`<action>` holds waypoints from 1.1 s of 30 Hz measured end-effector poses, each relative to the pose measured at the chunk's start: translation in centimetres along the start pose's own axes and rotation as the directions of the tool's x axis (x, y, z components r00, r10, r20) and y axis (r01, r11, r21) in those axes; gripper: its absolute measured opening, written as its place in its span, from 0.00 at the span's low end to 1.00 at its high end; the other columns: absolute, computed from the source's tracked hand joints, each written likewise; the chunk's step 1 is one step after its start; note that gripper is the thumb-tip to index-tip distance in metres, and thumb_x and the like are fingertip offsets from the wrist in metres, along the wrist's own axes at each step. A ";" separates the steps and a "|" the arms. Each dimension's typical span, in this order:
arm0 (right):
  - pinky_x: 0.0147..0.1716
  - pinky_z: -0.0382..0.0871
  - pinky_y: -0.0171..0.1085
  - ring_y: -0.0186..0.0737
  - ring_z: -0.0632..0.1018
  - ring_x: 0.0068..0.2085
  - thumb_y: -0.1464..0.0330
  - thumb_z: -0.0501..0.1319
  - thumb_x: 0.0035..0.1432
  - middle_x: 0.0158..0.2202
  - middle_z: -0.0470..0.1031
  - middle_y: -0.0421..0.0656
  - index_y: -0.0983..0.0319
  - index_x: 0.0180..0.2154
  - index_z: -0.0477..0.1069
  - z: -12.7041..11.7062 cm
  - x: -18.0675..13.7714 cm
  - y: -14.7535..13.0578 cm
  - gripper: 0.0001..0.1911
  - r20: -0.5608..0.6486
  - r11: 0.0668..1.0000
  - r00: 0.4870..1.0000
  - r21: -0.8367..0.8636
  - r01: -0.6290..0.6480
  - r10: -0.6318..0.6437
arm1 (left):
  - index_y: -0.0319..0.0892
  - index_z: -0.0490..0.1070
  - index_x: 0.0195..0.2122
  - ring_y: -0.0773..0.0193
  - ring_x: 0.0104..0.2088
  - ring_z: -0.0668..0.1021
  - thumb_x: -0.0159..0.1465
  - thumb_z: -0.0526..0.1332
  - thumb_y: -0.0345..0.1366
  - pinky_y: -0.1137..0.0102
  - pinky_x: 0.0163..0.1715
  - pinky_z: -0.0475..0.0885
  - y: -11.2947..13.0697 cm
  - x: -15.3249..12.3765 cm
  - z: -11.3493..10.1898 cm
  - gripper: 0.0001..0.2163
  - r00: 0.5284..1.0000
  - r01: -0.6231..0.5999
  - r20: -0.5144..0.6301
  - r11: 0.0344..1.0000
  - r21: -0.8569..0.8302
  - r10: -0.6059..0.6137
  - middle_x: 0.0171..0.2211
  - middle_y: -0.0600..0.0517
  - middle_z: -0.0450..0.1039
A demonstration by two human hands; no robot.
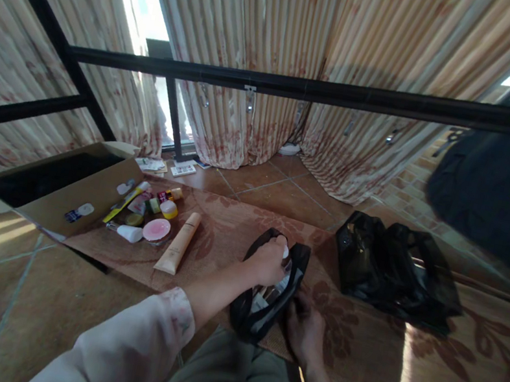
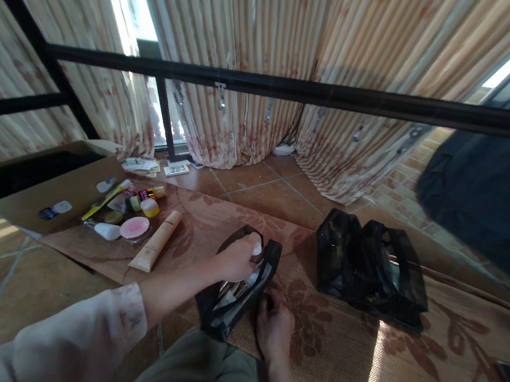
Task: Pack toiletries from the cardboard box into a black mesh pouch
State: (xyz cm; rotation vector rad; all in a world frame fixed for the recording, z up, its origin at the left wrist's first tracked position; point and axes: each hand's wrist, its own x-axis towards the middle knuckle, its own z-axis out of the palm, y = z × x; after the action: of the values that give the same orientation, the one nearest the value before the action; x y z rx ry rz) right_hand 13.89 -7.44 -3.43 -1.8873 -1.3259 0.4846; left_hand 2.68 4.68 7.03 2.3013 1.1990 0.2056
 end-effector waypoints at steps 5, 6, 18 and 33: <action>0.35 0.67 0.37 0.43 0.77 0.36 0.63 0.50 0.56 0.37 0.78 0.48 0.63 0.38 0.74 -0.1 0.0 -0.3 0.17 0.002 1.000 1.000 0.013 -0.011 0.011 | 0.36 0.62 0.49 0.50 0.43 0.77 0.51 0.60 0.25 0.64 0.41 0.71 1.7 0.1 -0.7 0.22 0.989 -0.133 0.094 0.964 0.228 0.114 0.42 0.38 0.73; 0.34 0.67 0.37 0.43 0.77 0.35 0.63 0.50 0.56 0.36 0.78 0.48 0.63 0.37 0.74 -0.2 0.0 -0.4 0.17 -0.001 1.000 1.000 0.013 -0.014 0.014 | 0.35 0.63 0.49 0.49 0.43 0.77 0.51 0.60 0.24 0.63 0.41 0.71 2.1 0.0 -0.9 0.22 0.986 -0.153 0.106 0.957 0.247 0.130 0.41 0.38 0.73; 0.34 0.67 0.36 0.42 0.77 0.35 0.65 0.50 0.57 0.36 0.78 0.46 0.62 0.38 0.74 0.1 0.1 0.0 0.16 -0.009 1.000 1.000 0.026 -0.001 0.001 | 0.43 0.65 0.52 0.64 0.38 0.77 0.61 0.55 0.29 0.68 0.41 0.71 -2.1 -4.3 -3.0 0.17 0.910 -0.110 -0.411 0.919 -0.379 -0.060 0.41 0.48 0.75; 0.39 0.69 0.38 0.46 0.78 0.39 0.56 0.49 0.60 0.36 0.79 0.49 0.63 0.42 0.74 -0.2 -0.2 -0.4 0.22 0.023 0.993 0.999 0.113 -0.026 0.023 | 0.40 0.72 0.47 0.58 0.46 0.75 0.57 0.61 0.50 0.66 0.48 0.68 -4.0 -9.9 1.2 0.22 0.982 0.024 -0.046 0.363 -0.932 -0.184 0.44 0.48 0.76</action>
State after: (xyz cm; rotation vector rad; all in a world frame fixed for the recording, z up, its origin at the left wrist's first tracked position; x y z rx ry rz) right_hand 13.72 -7.62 -2.98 -1.8113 -1.2637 0.5821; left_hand -5.62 -1.76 4.96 1.1678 0.8910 0.8009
